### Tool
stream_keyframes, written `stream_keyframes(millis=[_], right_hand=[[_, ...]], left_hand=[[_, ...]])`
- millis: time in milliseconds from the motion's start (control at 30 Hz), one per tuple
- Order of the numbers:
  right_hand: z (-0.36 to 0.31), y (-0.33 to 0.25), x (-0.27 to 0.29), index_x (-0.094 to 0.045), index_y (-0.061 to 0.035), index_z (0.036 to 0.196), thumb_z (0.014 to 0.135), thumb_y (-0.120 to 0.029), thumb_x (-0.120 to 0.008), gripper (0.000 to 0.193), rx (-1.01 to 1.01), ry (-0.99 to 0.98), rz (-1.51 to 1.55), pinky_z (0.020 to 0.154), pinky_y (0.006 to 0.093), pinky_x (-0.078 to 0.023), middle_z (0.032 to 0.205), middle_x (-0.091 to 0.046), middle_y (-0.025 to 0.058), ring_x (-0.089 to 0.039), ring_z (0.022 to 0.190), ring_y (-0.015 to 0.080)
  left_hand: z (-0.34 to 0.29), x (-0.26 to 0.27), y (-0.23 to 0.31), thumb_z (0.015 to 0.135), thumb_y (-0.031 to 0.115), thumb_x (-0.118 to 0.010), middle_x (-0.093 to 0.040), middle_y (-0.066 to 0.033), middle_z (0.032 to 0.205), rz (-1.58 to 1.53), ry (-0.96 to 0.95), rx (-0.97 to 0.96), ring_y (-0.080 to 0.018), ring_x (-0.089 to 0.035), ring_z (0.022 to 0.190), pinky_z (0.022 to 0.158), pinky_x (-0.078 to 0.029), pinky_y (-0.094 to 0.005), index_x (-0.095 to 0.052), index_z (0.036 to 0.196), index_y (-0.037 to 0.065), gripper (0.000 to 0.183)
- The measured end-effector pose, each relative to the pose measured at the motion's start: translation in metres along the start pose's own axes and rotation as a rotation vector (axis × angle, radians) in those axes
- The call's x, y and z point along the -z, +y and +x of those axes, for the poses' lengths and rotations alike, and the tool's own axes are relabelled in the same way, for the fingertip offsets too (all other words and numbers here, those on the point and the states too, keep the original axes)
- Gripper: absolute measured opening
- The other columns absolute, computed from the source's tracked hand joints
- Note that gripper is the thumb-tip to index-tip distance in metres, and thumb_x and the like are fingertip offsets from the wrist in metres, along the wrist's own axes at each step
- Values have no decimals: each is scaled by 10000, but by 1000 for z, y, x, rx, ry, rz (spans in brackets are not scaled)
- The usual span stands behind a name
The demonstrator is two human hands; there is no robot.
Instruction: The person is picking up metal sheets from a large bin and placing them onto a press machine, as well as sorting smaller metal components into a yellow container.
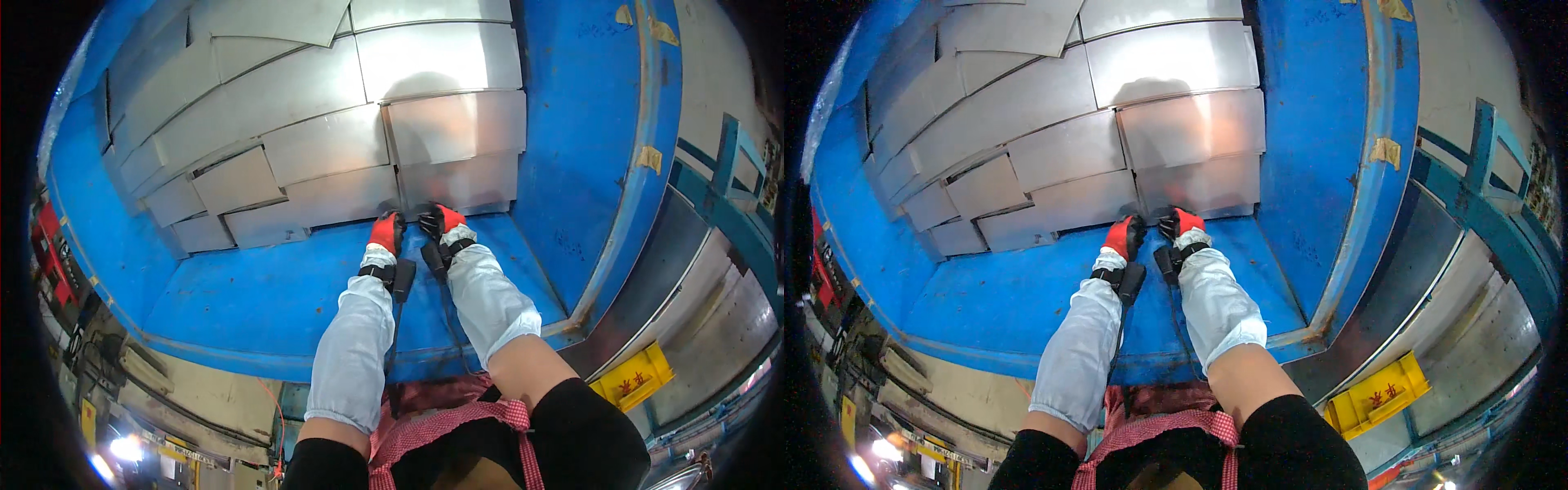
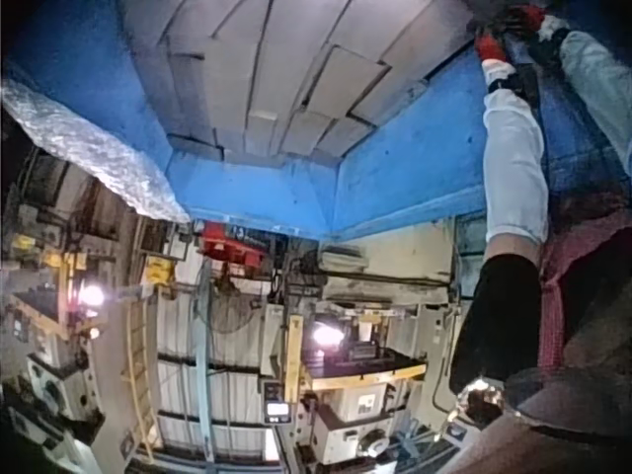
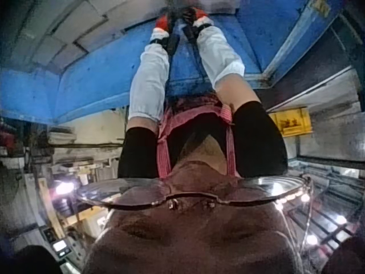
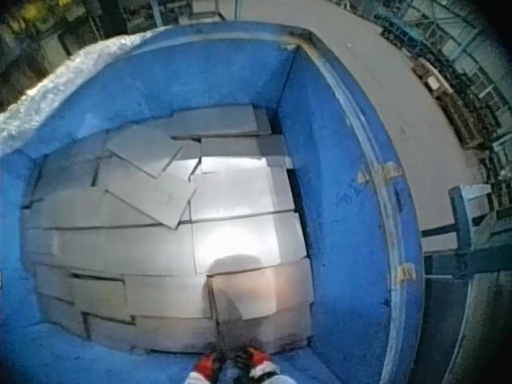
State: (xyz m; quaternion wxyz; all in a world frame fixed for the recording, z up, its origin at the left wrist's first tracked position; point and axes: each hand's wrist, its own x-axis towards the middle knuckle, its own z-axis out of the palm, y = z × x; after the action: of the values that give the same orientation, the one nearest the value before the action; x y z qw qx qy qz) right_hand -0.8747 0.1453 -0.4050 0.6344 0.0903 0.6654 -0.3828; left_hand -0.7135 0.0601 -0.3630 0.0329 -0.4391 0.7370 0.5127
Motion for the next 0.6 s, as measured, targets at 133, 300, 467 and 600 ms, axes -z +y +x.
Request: stream_keyframes(millis=[133,300,467,600], right_hand=[[-14,-26,-2,-635,-44,900,821,-216,-519,222,-14,-190,-388,663,281,-513,846,-644,86,-621,723,173],[24,24,34,-587,-30,914,832,-232,-516,229,-112,-459,3,734,356,-508,848,-620,136,-613,767,245],[-14,-13,24,-536,-19,978,840,-299,-516,313,-378,-349,279,683,373,-503,847,-607,160,-601,741,291],[-30,-44,8,-577,-22,905,864,-404,-450,405,-647,-67,429,535,312,-471,771,-611,118,-573,617,217]], left_hand=[[-15,-4,-12,793,157,-497,-589,-111,762,-20,24,117,-251,-567,663,573,-453,-337,-547,904,46,164],[-4,23,27,873,286,-382,-573,-160,789,-300,5,331,-322,-543,726,633,-426,-385,-552,872,44,296],[4,16,39,912,367,-314,-565,-230,985,-225,76,118,-389,-525,899,792,-416,-386,-539,1081,22,445],[8,14,38,798,299,-587,-550,-220,1070,-277,-6,219,-338,-529,1004,856,-417,-358,-469,1161,-2,486]])
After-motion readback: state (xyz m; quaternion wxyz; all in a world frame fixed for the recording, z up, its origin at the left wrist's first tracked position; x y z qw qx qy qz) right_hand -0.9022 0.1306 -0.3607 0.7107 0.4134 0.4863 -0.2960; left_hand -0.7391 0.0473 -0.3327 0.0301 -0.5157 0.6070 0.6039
